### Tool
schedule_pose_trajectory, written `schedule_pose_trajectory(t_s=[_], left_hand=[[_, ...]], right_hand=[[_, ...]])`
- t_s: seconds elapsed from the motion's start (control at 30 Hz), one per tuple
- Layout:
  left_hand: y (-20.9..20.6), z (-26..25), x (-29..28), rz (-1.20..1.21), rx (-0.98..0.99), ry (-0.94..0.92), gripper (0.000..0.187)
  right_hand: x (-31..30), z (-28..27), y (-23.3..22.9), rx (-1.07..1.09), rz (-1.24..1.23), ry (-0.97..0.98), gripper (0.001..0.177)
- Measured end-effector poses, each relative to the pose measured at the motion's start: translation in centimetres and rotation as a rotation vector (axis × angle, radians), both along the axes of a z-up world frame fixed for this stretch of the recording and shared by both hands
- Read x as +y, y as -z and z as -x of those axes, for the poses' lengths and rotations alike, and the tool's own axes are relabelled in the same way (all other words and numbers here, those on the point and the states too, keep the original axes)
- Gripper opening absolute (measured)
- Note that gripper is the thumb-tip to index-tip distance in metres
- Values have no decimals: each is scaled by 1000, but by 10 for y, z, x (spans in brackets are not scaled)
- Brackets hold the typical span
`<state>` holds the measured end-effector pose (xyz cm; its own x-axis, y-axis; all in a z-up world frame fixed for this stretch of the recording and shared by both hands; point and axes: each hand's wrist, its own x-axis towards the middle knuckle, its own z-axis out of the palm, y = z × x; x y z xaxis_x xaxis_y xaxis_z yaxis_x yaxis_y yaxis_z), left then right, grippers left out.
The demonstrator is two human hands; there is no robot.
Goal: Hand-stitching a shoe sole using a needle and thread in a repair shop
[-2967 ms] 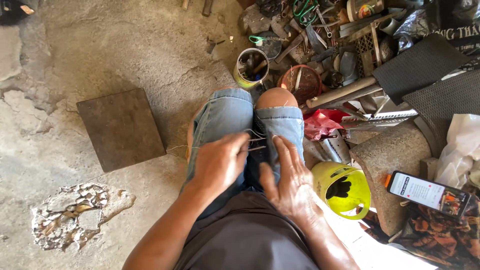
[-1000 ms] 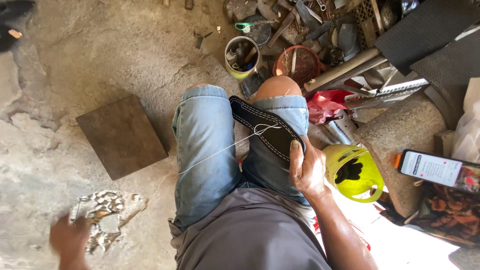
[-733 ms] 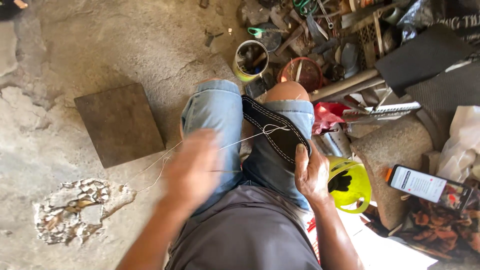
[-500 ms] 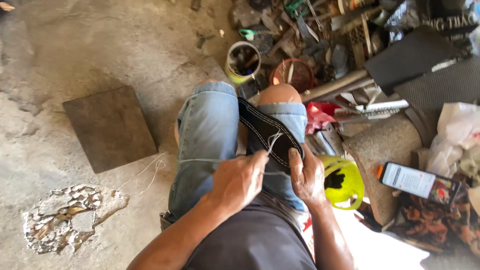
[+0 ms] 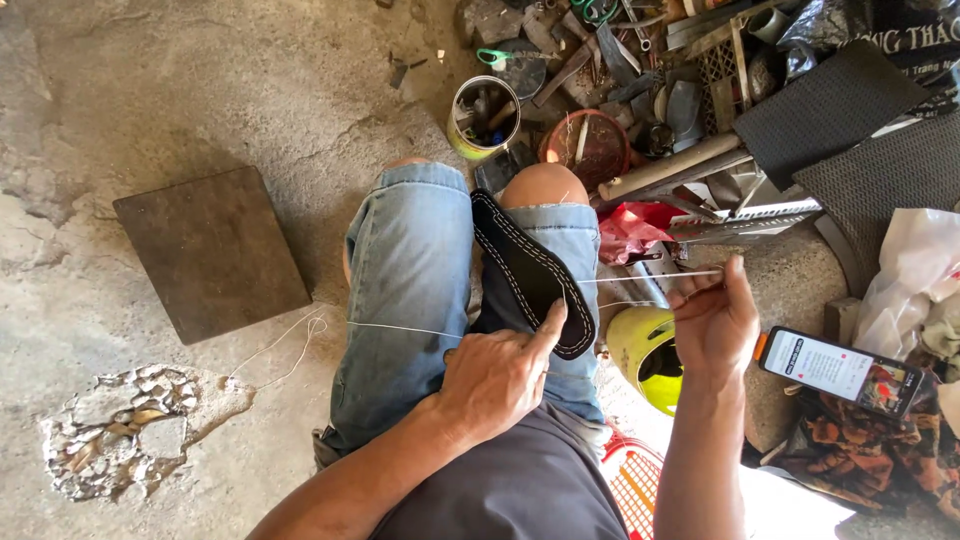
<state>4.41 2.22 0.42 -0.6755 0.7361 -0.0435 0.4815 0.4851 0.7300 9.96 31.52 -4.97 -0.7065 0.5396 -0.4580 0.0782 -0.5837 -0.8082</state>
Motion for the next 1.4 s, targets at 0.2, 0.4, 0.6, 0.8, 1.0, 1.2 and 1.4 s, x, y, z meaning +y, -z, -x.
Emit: schedule_pose_trajectory(t_s=[0.2, 0.4, 0.6, 0.8, 1.0, 1.2, 1.4], left_hand=[[3, 0, -1, -16, 30, 9, 62], [8, 2, -4, 1, 42, 8, 65], [12, 3, -5, -17, 38, -14, 61], [11, 8, -1, -27, 49, -20, 60], [15, 7, 1, -79, -22, -48, 61], [6, 11, -10, -50, 12, -90, 54], [-10, 30, -50, 12, 41, -273, 50]], right_hand=[[-22, -18, -15, 487, 340, -241, 39], [-73, 13, -66, 174, -795, -900, 77], [-68, -17, -27, 27, -1090, -913, 73], [-78, -34, 1, 34, -804, -685, 33], [-97, -8, -52, -191, -787, -788, 39], [-103, -10, -44, -402, -824, -591, 22], [-89, 6, -45, -317, -628, -483, 12]])
